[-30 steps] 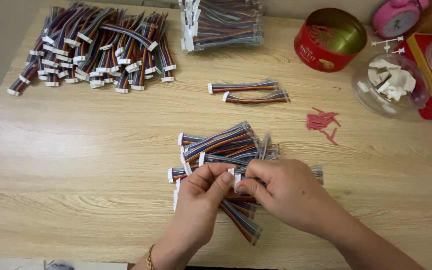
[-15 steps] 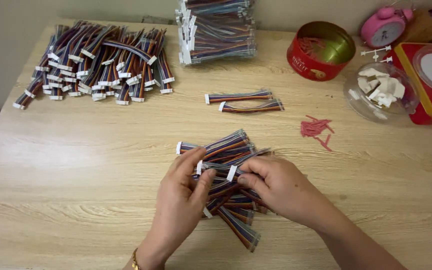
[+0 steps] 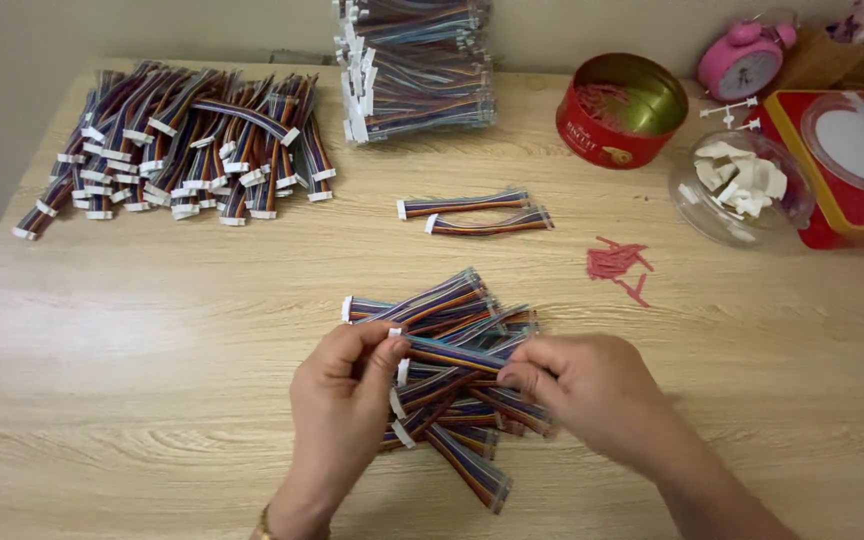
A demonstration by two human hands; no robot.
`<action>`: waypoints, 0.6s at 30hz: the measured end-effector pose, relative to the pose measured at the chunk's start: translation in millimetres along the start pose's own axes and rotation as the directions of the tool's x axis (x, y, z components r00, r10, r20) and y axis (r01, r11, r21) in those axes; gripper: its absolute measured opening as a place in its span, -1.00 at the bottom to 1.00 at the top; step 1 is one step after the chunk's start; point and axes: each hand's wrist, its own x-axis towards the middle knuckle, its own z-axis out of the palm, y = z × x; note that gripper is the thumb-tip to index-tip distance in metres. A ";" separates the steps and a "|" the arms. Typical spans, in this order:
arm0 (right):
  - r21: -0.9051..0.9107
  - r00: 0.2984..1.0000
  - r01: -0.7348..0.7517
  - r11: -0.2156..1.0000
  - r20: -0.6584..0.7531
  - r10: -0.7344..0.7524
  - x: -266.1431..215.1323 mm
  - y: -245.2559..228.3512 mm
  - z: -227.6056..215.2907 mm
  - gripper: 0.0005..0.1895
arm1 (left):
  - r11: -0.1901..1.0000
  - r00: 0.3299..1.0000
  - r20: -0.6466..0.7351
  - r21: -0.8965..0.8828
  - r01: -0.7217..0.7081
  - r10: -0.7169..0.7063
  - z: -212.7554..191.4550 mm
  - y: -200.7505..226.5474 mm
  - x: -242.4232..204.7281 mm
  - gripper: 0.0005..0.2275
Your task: Bundling multi-colored ribbon cables using rubber bands.
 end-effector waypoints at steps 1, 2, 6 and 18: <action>-0.003 1.000 0.002 1.000 0.002 -0.002 1.9 2.3 1.5 -0.77 | 1.000 1.000 -0.004 -0.002 0.001 -0.001 3.2 2.8 -0.5 -0.89; -0.019 0.997 0.033 0.999 -0.069 -0.034 3.1 4.9 4.2 -0.77 | 0.990 0.998 -0.047 0.131 -0.043 0.050 6.0 5.4 -0.5 -0.90; -0.062 0.995 -0.033 0.998 -0.096 0.027 6.6 -0.6 2.8 -0.75 | 0.942 0.971 -0.127 0.295 -0.157 0.202 15.5 2.1 -2.8 -0.92; 0.196 0.945 0.325 0.925 -0.117 -0.306 30.3 59.1 26.3 -0.78 | 0.718 0.998 0.017 0.695 0.035 -0.065 -25.7 13.9 1.8 -0.74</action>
